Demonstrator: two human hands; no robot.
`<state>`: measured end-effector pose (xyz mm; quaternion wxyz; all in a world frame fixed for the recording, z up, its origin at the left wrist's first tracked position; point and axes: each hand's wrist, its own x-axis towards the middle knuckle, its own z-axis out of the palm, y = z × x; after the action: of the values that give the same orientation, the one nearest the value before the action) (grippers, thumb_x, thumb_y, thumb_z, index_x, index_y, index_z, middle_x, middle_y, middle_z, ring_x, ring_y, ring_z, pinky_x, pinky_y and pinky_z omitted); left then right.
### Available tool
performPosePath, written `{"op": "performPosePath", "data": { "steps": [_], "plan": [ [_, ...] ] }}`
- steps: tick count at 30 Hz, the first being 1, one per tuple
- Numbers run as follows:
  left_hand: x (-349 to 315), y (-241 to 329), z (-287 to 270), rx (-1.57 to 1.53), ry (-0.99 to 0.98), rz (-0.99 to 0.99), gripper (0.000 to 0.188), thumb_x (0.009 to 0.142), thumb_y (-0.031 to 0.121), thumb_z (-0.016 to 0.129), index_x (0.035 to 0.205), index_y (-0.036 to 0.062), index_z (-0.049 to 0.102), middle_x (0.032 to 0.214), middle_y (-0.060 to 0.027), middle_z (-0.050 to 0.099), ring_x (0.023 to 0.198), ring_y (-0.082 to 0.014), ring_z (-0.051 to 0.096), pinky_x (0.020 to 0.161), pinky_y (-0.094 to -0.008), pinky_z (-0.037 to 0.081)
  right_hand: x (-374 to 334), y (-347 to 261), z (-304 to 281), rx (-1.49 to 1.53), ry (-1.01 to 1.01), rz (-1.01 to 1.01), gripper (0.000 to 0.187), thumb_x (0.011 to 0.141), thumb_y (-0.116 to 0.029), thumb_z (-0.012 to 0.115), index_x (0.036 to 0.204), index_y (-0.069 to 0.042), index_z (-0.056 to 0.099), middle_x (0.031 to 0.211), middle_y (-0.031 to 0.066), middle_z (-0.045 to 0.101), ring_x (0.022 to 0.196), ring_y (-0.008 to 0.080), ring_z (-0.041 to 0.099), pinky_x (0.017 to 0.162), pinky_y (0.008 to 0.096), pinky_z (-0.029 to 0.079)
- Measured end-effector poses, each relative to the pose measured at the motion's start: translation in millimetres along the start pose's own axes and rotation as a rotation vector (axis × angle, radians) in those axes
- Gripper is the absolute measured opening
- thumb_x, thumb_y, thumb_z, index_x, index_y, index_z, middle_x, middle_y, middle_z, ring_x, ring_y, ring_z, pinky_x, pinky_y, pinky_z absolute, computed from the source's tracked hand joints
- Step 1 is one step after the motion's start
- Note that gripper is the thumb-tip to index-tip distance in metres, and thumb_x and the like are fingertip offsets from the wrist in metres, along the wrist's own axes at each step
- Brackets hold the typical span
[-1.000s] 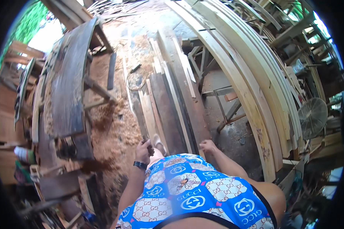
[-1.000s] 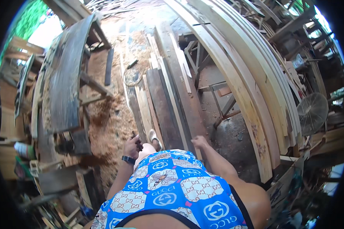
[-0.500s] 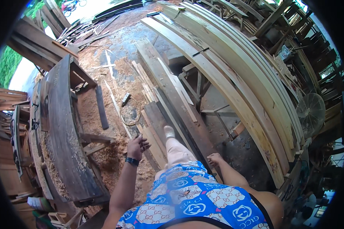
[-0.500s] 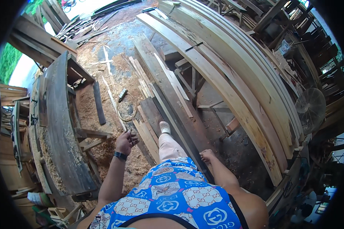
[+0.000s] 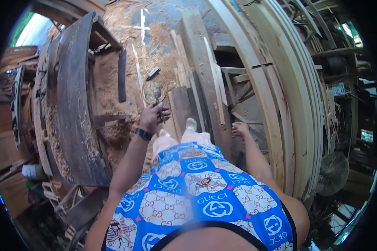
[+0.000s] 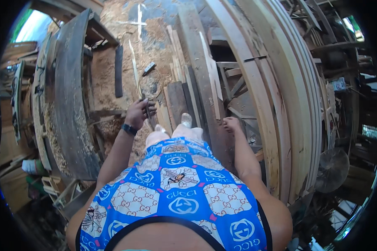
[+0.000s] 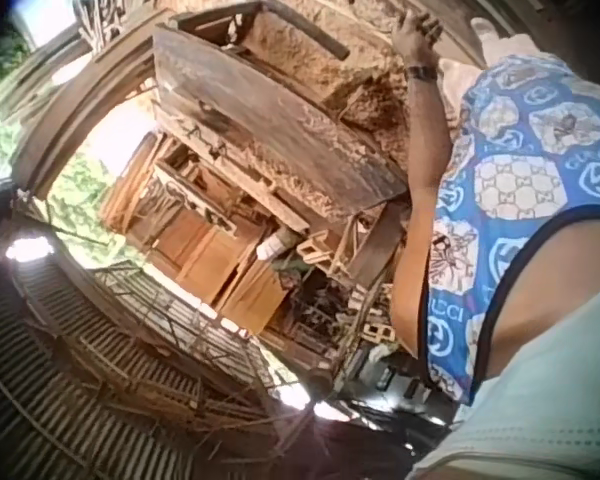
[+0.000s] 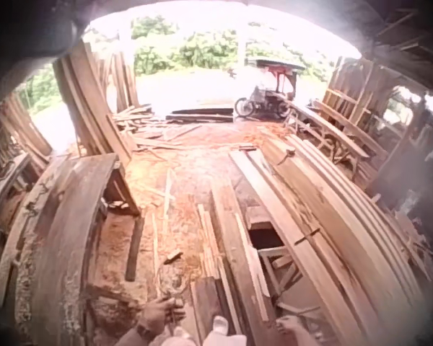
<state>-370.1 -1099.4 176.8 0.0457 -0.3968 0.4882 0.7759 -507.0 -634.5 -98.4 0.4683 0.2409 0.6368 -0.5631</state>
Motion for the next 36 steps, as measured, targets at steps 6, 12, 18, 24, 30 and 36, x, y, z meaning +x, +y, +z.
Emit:
{"op": "performPosePath", "data": {
  "steps": [6, 12, 18, 24, 30, 36],
  "plan": [
    [29.2, 42.9, -37.1, -0.063, 0.104, -0.007, 0.023, 0.106, 0.02, 0.058, 0.12, 0.0021, 0.056, 0.102, -0.0138, 0.073, 0.087, -0.0242, 0.075, 0.072, -0.0382, 0.063, -15.6, -84.6, 59.3, -0.006, 0.154, -0.067, 0.017, 0.101, -0.018, 0.066, 0.112, -0.005, 0.064, 0.078, 0.0036, 0.061, 0.057, 0.0111, 0.055, 0.046, 0.0275, 0.044],
    [96.3, 80.2, -96.7, -0.14, 0.06, 0.02, 0.02, 0.105, 0.019, 0.06, 0.117, 0.0029, 0.056, 0.1, -0.0126, 0.071, 0.083, -0.0237, 0.073, 0.07, -0.0377, 0.063, 20.2, -60.3, 118.5, -0.068, 0.117, 0.119, 0.011, 0.1, -0.017, 0.064, 0.094, -0.009, 0.061, 0.071, -0.0006, 0.056, 0.053, 0.0106, 0.052, 0.043, 0.0273, 0.038],
    [173.2, 155.0, -149.1, -0.071, 0.029, 0.021, 0.017, 0.101, 0.018, 0.067, 0.112, 0.0069, 0.059, 0.09, -0.0048, 0.065, 0.076, -0.0187, 0.069, 0.069, -0.037, 0.062, 50.6, -56.7, 236.0, 0.002, 0.235, 0.261, 0.015, 0.1, -0.021, 0.066, 0.1, -0.006, 0.066, 0.071, 0.0016, 0.059, 0.054, 0.0155, 0.056, 0.049, 0.0301, 0.049],
    [249.4, 208.8, -205.1, 0.002, -0.01, -0.024, 0.016, 0.101, 0.014, 0.066, 0.113, 0.0052, 0.064, 0.085, -0.0028, 0.062, 0.07, -0.0177, 0.064, 0.065, -0.0379, 0.06, 101.4, -102.0, 300.2, 0.147, 0.001, 0.166, 0.014, 0.099, -0.013, 0.065, 0.086, -0.007, 0.066, 0.068, 0.0037, 0.059, 0.052, 0.0132, 0.055, 0.047, 0.0298, 0.045],
    [331.8, 268.9, -201.2, 0.21, 0.049, -0.038, 0.03, 0.095, 0.015, 0.075, 0.122, 0.0035, 0.066, 0.088, -0.0055, 0.064, 0.068, -0.0186, 0.065, 0.062, -0.037, 0.059, 143.5, -192.8, 329.2, 0.069, 0.181, 0.128, 0.01, 0.098, -0.014, 0.067, 0.103, -0.006, 0.069, 0.077, 0.0049, 0.065, 0.061, 0.015, 0.065, 0.051, 0.0302, 0.053],
    [448.1, 352.1, -180.4, 0.308, 0.007, 0.076, 0.027, 0.093, 0.009, 0.074, 0.118, 0.002, 0.071, 0.087, -0.0023, 0.067, 0.068, -0.015, 0.065, 0.062, -0.0303, 0.055, 257.0, -242.2, 327.1, -0.1, 0.179, 0.278, 0.02, 0.098, -0.023, 0.071, 0.102, -0.003, 0.071, 0.086, 0.0091, 0.072, 0.064, 0.0196, 0.068, 0.054, 0.035, 0.055]
  ]
}}
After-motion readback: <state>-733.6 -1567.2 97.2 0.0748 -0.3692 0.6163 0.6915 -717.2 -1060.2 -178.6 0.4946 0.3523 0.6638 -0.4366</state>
